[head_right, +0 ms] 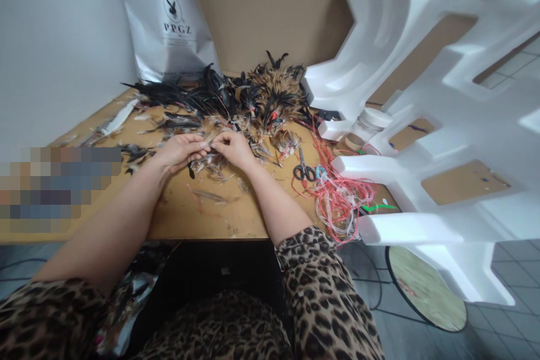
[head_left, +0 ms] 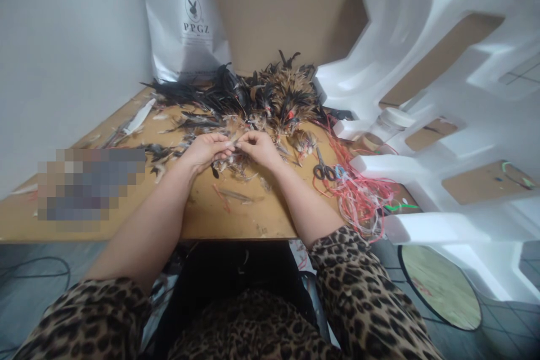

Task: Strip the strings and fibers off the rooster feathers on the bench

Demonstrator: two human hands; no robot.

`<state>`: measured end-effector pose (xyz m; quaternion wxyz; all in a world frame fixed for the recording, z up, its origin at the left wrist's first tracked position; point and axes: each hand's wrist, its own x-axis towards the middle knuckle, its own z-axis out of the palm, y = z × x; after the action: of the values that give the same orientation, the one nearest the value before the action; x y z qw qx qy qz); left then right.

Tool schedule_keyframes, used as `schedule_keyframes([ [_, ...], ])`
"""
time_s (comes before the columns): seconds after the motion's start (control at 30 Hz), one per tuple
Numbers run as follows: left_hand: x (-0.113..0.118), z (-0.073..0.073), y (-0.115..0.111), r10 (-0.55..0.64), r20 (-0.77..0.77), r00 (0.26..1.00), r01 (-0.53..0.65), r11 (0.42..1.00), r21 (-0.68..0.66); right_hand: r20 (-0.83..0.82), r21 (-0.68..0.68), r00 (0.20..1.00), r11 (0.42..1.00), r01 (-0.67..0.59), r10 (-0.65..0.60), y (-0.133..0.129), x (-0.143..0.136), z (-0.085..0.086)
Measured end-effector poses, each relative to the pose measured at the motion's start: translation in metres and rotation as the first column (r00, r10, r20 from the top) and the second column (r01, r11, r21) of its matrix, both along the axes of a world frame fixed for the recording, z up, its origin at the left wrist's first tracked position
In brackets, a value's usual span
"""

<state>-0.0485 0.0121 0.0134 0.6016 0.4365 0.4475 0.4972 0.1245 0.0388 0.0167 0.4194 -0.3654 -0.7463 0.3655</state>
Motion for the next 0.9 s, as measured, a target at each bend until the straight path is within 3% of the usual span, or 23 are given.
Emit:
schedule_keyframes([
  [0.3,-0.001,-0.002,0.000,-0.059,-0.016,0.998,0.059,0.998,-0.010,-0.034,-0.069,0.997,0.995,-0.065,0.063,-0.002,-0.002,0.000],
  [0.53,0.000,0.000,-0.004,-0.105,-0.037,0.994,0.103,0.993,-0.065,-0.054,-0.111,0.999,0.994,-0.005,-0.001,-0.001,-0.004,-0.002],
  [0.63,-0.001,-0.001,-0.003,-0.103,-0.025,0.994,0.102,0.993,-0.058,-0.138,-0.176,0.990,0.984,-0.012,-0.012,-0.001,-0.007,-0.004],
  [0.77,-0.004,-0.001,0.000,-0.042,0.025,0.999,0.042,0.999,-0.017,-0.373,-0.289,0.904,0.952,0.102,-0.210,0.002,-0.010,-0.006],
  [0.83,-0.005,-0.001,0.000,-0.009,0.050,0.999,0.009,1.000,-0.004,-0.394,-0.323,0.875,0.933,0.157,-0.283,0.002,-0.010,-0.006],
  [0.9,-0.005,0.001,0.000,0.022,0.081,0.996,-0.022,1.000,0.001,-0.343,-0.310,0.902,0.938,0.155,-0.262,0.000,-0.010,-0.005],
])
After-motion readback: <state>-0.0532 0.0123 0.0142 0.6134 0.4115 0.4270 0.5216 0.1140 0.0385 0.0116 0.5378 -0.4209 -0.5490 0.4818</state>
